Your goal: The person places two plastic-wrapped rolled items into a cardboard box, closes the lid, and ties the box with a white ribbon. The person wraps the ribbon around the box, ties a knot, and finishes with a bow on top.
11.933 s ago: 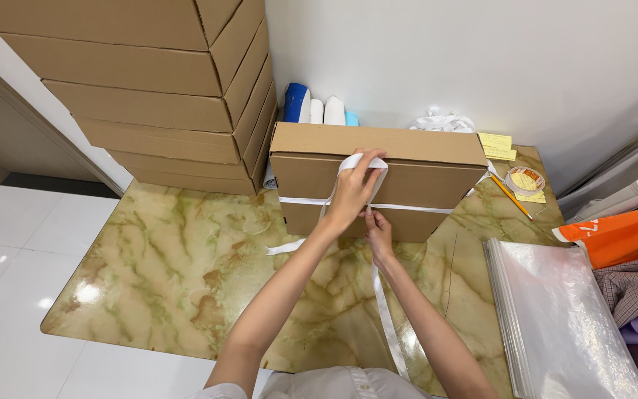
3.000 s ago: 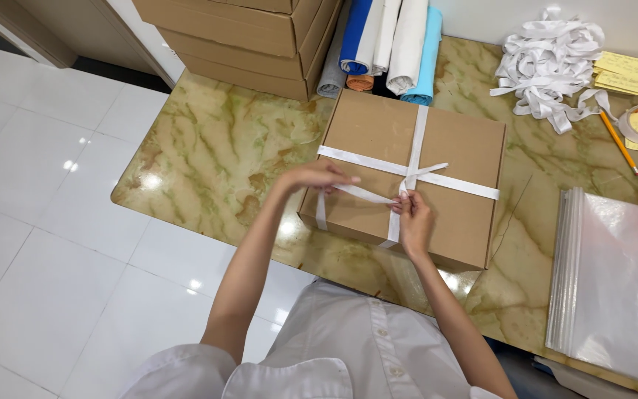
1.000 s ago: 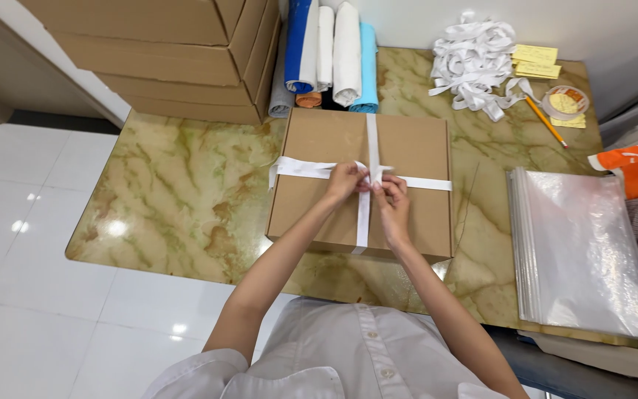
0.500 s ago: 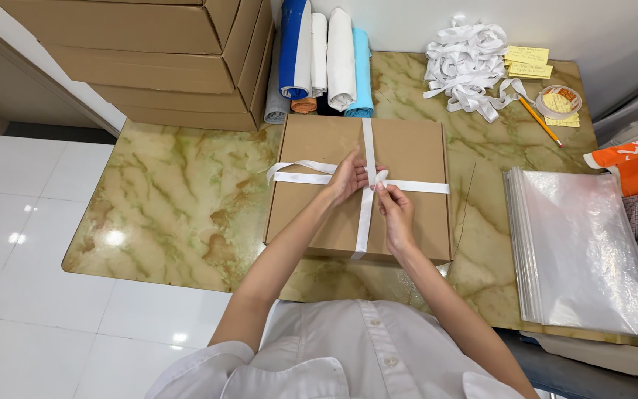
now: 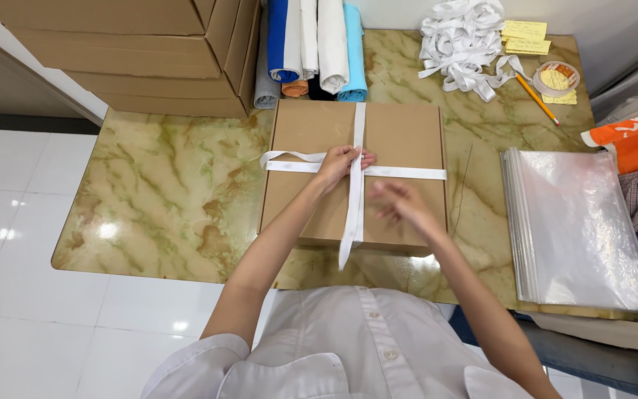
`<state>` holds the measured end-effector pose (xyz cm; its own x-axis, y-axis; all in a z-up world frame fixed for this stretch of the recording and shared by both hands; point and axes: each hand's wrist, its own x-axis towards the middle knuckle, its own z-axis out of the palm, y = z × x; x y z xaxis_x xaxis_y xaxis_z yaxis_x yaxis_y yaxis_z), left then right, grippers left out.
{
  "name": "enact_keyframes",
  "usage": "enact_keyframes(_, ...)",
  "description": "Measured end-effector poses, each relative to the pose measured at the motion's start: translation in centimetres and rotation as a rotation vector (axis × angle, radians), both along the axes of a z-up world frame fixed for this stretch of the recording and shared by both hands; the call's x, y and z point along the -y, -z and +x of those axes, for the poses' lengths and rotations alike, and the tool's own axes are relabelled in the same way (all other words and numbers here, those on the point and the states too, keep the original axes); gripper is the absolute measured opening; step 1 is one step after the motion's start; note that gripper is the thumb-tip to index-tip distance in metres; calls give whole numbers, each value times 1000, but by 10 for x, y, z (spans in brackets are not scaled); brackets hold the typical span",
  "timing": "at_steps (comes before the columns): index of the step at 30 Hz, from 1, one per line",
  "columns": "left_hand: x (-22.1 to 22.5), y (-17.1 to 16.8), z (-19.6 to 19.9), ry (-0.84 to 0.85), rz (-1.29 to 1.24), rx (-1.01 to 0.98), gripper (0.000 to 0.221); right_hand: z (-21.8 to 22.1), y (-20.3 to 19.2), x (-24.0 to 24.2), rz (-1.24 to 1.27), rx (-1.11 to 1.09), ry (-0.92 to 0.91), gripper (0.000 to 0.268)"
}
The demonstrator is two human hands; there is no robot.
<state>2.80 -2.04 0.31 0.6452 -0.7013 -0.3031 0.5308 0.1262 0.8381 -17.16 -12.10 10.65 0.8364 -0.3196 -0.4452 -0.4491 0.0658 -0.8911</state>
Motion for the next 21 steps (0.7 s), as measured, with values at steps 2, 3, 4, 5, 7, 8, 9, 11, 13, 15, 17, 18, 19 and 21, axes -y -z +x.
enact_keyframes(2,-2,-8,-1,-5,-4,8,27,15,18,16,-87,17,7,42)
enact_keyframes(3,-3,-12,-1,-9,-8,16,27,24,27,25,-175,35,13,32)
enact_keyframes(4,-2,-8,0,-13,-9,18,27,32,37,21,-176,36,10,32)
enact_keyframes(5,1,-5,1,-20,-3,15,26,40,47,19,-176,22,-59,34)
enact_keyframes(7,6,1,1,-32,0,17,25,56,67,16,-180,12,-131,36)
enact_keyframes(8,8,2,0,-43,31,56,22,64,78,14,-197,12,-105,35)
enact_keyframes(9,9,4,0,-58,64,96,20,73,87,11,-213,15,-82,34)
enact_keyframes(11,14,8,3,-81,68,96,18,86,103,12,-236,35,-10,32)
enact_keyframes(13,14,4,1,-100,72,91,16,89,102,5,-258,50,65,29)
enact_keyframes(15,11,-11,-7,-101,69,82,16,80,85,-8,-157,73,118,25)
enact_keyframes(17,13,-11,-10,-110,72,84,16,75,68,-16,-119,102,135,22)
enact_keyframes(18,13,-11,-11,-118,76,86,15,73,60,-21,-80,131,152,19)
enact_keyframes(19,9,-13,-14,-118,77,82,15,70,60,-21,-80,127,152,19)
enact_keyframes(21,4,-19,-20,-100,82,37,22,63,61,-19,-29,220,196,18)
